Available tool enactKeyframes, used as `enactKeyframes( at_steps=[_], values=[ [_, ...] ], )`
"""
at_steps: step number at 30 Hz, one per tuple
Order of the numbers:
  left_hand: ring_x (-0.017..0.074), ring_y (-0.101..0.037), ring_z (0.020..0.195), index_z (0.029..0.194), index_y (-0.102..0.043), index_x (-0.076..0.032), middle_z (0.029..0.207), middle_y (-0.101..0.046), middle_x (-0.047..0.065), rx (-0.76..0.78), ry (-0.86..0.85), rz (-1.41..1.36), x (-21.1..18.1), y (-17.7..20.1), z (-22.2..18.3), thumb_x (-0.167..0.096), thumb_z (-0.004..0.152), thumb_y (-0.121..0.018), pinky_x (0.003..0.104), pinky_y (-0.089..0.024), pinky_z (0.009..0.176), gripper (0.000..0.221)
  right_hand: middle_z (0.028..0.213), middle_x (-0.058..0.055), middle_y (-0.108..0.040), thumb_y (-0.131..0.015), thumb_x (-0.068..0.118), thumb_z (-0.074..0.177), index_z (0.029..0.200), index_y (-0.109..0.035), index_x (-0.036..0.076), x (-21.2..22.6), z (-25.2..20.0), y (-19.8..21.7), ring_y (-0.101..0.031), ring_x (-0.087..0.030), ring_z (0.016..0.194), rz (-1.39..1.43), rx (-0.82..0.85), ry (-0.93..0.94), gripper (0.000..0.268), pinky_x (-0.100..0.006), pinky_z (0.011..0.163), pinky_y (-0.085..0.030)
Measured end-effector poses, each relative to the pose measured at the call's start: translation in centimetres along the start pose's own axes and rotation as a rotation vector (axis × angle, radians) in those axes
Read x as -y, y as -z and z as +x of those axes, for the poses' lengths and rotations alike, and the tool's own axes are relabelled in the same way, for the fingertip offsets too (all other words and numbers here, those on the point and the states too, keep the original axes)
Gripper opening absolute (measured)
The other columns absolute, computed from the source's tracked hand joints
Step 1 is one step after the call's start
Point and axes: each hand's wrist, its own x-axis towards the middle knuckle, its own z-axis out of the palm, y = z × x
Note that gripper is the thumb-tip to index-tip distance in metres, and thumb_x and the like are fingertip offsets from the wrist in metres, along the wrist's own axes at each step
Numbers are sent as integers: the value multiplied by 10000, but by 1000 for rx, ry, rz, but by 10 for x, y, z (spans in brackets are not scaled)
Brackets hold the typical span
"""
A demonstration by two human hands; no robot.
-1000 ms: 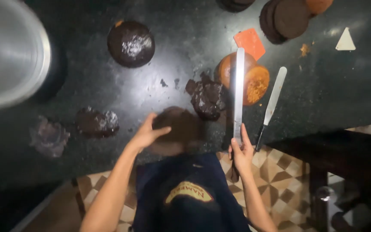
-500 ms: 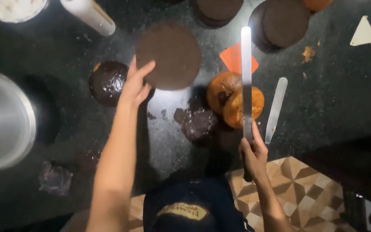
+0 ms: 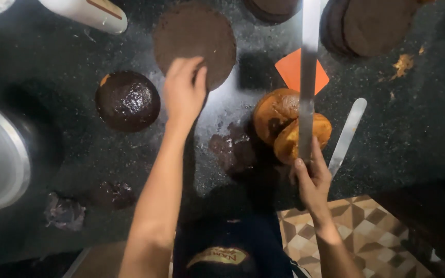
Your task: The person slices round cake layers horizontally in half using a long knife, holding each cake steady with one hand while cutting. They stack the cut slices and move finished pieces aside, working through several chocolate and plain cake layers on the counter.
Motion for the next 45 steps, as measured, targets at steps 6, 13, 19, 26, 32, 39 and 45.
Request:
enactKeyframes(
  at_steps=[6,13,19,26,32,39,45],
  values=[
    [336,-649,934,1070,-764,-66,984,-688,105,216,-175,5,0,-40,37,-114,922,-736,450,-533,804,158,889,5,-585,-537,-4,1041,1651,-291,71,-6,9,9,-524,-67,658,-10,33,93,663,-226,582,-460],
    [335,-657,875,828,-654,-51,900,-632,127,301,-369,258,5,-54,36,-61,846,-699,460,-548,732,49,812,14,-555,-544,0,1045,1672,-268,79,-6,6,8,-492,-62,631,79,0,60,690,-213,571,-423],
    [309,-650,801,796,-637,-73,853,-629,109,559,-89,-231,-42,-3,-52,-149,892,-755,440,-511,698,170,741,2,-553,-531,4,1047,1671,-262,75,3,-10,7,-500,-72,599,0,-49,58,683,-216,559,-436],
    [251,-598,1088,848,-786,-157,1112,-650,6,843,-239,28,-51,51,-112,-282,836,-806,460,-452,888,127,761,-13,-566,-546,6,1069,1686,-255,61,10,-48,-8,-511,-83,614,-16,-100,152,685,-228,598,-450],
    [442,-490,1347,1506,-482,-65,1483,-497,251,375,-212,-71,68,94,-72,-159,775,-768,524,-401,1139,791,820,-25,-623,-559,38,1059,1683,-254,62,16,-110,-35,-558,-82,657,-52,-178,123,695,-241,609,-490],
    [509,-473,1232,1477,-443,-54,1377,-503,266,387,270,90,194,116,9,-390,803,-904,586,-415,989,884,851,-17,-628,-592,52,1019,1643,-330,51,-2,-232,-74,-557,-71,671,-196,-311,138,677,-226,598,-490],
    [272,-739,1135,1214,-686,-20,1233,-732,159,776,509,-451,187,96,-40,-360,758,-927,372,-597,989,618,804,-3,-631,-626,57,985,1592,-396,69,-43,-325,-96,-554,-65,618,-232,-376,117,650,-230,545,-477]
  ],
)
